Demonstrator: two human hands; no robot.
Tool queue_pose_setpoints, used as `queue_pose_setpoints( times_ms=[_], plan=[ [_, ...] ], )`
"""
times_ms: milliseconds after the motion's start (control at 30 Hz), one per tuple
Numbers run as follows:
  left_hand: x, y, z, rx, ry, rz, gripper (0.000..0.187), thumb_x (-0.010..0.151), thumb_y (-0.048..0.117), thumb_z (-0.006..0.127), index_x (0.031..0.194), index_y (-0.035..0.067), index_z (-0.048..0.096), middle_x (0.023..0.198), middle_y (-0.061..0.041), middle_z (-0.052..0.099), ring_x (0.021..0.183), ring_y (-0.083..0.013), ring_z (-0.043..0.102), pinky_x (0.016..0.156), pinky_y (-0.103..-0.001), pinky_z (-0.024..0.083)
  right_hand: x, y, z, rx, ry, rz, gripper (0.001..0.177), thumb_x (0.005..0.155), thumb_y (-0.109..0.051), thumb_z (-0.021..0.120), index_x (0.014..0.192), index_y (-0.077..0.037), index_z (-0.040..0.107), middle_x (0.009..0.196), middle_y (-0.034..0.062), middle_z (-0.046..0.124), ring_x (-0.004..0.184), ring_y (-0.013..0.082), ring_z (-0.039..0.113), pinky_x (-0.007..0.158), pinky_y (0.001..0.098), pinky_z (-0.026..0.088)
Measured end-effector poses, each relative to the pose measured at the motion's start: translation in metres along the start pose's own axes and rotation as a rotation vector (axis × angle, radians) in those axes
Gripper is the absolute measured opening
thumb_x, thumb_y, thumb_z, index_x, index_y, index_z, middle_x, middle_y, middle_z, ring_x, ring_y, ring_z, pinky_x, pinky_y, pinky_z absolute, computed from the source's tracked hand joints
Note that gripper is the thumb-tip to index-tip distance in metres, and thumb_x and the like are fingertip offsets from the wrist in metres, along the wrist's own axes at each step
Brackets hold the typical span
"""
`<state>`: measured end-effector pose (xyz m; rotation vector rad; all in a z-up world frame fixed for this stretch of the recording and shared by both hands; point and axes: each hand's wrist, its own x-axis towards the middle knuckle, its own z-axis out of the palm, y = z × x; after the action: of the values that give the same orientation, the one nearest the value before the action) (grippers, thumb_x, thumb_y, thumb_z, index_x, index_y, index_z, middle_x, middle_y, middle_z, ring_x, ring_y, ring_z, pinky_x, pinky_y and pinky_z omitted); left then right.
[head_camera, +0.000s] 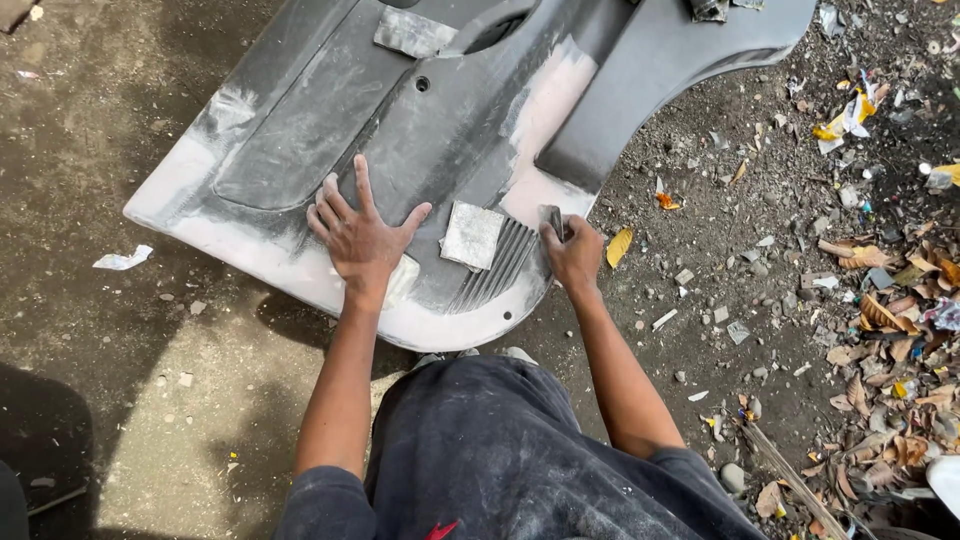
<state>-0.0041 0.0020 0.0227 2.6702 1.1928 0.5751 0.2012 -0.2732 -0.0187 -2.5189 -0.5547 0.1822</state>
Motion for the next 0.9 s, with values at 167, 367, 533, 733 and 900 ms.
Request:
queue_pose_setpoints(
  times_ms=[167, 367, 533, 733, 900],
  plan=[
    [0.0, 0.003, -0.002, 0.024, 0.031, 0.013, 0.121, 0.079, 0.093, 0.064, 0.165, 0.021, 0.018, 0.143, -0.029, 0.042, 0.128, -0.0459, 0.046, 0.108, -0.064, 0.031, -0.019, 0.006, -0.011, 0.025, -0.012, -0.039, 0.025, 0.091, -0.029, 0.079, 0.09, -0.005, 0.074, 0.069, 0.0057, 0.069, 0.05, 0.0126, 0.051, 0.046, 0.0346, 0.043],
    [-0.001, 0.003, -0.006, 0.024, 0.02, 0.019, 0.122, 0.079, 0.093, 0.063, 0.165, 0.019, 0.019, 0.142, -0.029, 0.042, 0.128, -0.0446, 0.046, 0.107, -0.064, 0.032, 0.001, -0.012, -0.012, -0.023, -0.02, 0.005, 0.024, 0.092, -0.029, 0.079, 0.091, -0.005, 0.075, 0.069, 0.0044, 0.068, 0.05, 0.0127, 0.049, 0.044, 0.0304, 0.038],
    [-0.001, -0.001, -0.006, 0.044, 0.04, 0.021, 0.121, 0.081, 0.093, 0.062, 0.165, 0.018, 0.019, 0.142, -0.029, 0.043, 0.13, -0.0443, 0.046, 0.108, -0.063, 0.032, 0.02, 0.0, 0.008, 0.007, -0.014, 0.003, 0.024, 0.091, -0.029, 0.078, 0.089, -0.006, 0.074, 0.068, 0.0033, 0.067, 0.049, 0.0106, 0.047, 0.043, 0.0315, 0.038],
    [0.001, 0.006, -0.015, 0.041, 0.04, 0.015, 0.12, 0.081, 0.093, 0.062, 0.166, 0.018, 0.021, 0.144, -0.029, 0.043, 0.129, -0.0449, 0.047, 0.107, -0.063, 0.032, 0.01, 0.008, 0.01, 0.012, 0.016, 0.008, 0.024, 0.092, -0.029, 0.076, 0.087, -0.006, 0.072, 0.068, 0.0029, 0.067, 0.047, 0.0097, 0.047, 0.041, 0.0308, 0.041],
    [-0.003, 0.014, -0.009, -0.004, -0.015, 0.036, 0.119, 0.081, 0.092, 0.063, 0.167, 0.02, 0.022, 0.146, -0.03, 0.043, 0.129, -0.0463, 0.047, 0.11, -0.063, 0.031, 0.015, -0.005, 0.003, 0.015, 0.057, 0.085, 0.025, 0.096, -0.03, 0.073, 0.088, -0.007, 0.069, 0.068, 0.003, 0.065, 0.049, 0.0095, 0.047, 0.042, 0.0299, 0.042]
  ],
)
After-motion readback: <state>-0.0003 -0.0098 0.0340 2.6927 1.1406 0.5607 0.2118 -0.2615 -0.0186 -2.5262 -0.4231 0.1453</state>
